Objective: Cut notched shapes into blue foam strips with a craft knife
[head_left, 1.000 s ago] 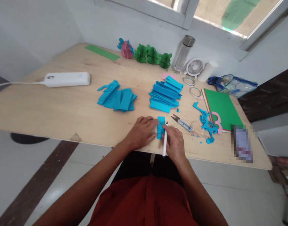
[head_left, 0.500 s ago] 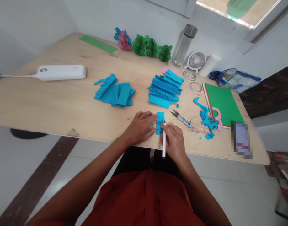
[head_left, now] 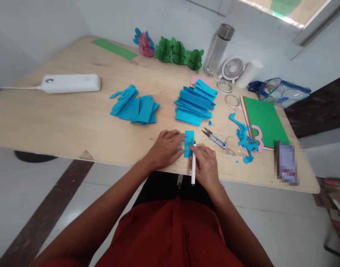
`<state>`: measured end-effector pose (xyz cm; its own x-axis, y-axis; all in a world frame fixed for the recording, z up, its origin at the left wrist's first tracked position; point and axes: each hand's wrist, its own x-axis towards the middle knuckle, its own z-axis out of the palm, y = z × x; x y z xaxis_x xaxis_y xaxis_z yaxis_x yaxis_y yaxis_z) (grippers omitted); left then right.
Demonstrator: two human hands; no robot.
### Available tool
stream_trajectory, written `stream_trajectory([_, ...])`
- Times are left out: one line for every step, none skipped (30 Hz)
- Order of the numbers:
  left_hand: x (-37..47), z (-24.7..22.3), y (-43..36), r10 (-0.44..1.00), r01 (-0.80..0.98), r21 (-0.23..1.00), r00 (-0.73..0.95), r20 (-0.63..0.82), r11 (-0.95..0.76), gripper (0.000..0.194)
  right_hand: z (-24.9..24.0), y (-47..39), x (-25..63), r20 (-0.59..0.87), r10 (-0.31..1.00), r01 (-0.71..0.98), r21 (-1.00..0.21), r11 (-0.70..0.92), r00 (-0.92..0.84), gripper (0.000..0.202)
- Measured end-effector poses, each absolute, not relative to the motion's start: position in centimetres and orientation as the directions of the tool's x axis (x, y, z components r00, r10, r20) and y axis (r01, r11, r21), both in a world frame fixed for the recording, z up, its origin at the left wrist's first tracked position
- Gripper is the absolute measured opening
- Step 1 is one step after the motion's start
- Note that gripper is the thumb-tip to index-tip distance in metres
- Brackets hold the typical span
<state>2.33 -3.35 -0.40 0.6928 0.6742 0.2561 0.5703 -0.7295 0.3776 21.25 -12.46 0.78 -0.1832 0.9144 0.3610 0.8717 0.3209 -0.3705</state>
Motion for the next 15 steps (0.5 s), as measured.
stream_trajectory([2.33,-0.51,-3.32,0.673,0.57,0.376,0.693,0.258,-0.731,0.04,0.79,-12.48,21.25,0.362,0.914,0.871,-0.372,0.32,-0.181,0.044])
stream_trajectory([2.33,-0.59,-3.3,0.673,0.569,0.375,0.692,0.262,-0.731,0.04,0.8,-12.49,21.24,0.363,0.915,0.871,-0.375,0.318,-0.178,0.044])
stream_trajectory([2.33,-0.64,-3.29,0.673,0.569,0.375,0.691,0.265,-0.732,0.041,0.82,-12.51,21.22,0.361,0.916,0.871,-0.378,0.315,-0.174,0.044])
stream_trajectory([2.34,-0.66,-3.28,0.672,0.568,0.374,0.69,0.268,-0.733,0.041,0.84,-12.52,21.2,0.359,0.918,0.871,-0.381,0.309,-0.169,0.043])
stream_trajectory([2.34,-0.65,-3.29,0.67,0.566,0.373,0.691,0.272,-0.735,0.04,0.86,-12.53,21.19,0.356,0.92,0.872,-0.384,0.304,-0.164,0.043])
stream_trajectory([2.34,-0.62,-3.3,0.669,0.566,0.37,0.69,0.276,-0.737,0.041,0.87,-12.54,21.17,0.354,0.921,0.872,-0.386,0.3,-0.16,0.042])
stream_trajectory([2.34,-0.57,-3.31,0.667,0.565,0.368,0.691,0.278,-0.739,0.041,0.87,-12.55,21.16,0.354,0.921,0.871,-0.388,0.3,-0.16,0.041])
stream_trajectory([2.33,-0.53,-3.33,0.665,0.563,0.367,0.692,0.28,-0.74,0.041,0.86,-12.56,21.15,0.357,0.921,0.87,-0.389,0.301,-0.159,0.041])
stream_trajectory([2.32,-0.49,-3.35,0.664,0.562,0.366,0.692,0.282,-0.742,0.041,0.84,-12.57,21.14,0.361,0.919,0.87,-0.39,0.302,-0.157,0.041])
stream_trajectory([2.3,-0.45,-3.37,0.664,0.562,0.366,0.692,0.283,-0.742,0.041,0.82,-12.57,21.13,0.363,0.918,0.869,-0.391,0.303,-0.156,0.041])
stream_trajectory([2.28,-0.43,-3.39,0.665,0.563,0.366,0.691,0.283,-0.741,0.04,0.8,-12.57,21.12,0.364,0.918,0.869,-0.392,0.302,-0.155,0.041])
stream_trajectory([2.27,-0.43,-3.4,0.665,0.564,0.365,0.691,0.283,-0.741,0.04,0.78,-12.57,21.12,0.363,0.919,0.87,-0.392,0.299,-0.152,0.042])
stream_trajectory([2.26,-0.43,-3.4,0.666,0.565,0.365,0.69,0.284,-0.74,0.04,0.77,-12.56,21.12,0.362,0.92,0.871,-0.392,0.296,-0.15,0.042])
stream_trajectory([2.28,-0.44,-3.4,0.667,0.566,0.365,0.688,0.285,-0.739,0.04,0.77,-12.56,21.13,0.362,0.92,0.871,-0.391,0.297,-0.15,0.041])
stream_trajectory([2.31,-0.45,-3.38,0.668,0.566,0.365,0.687,0.285,-0.739,0.04,0.78,-12.54,21.14,0.365,0.919,0.87,-0.39,0.3,-0.153,0.041])
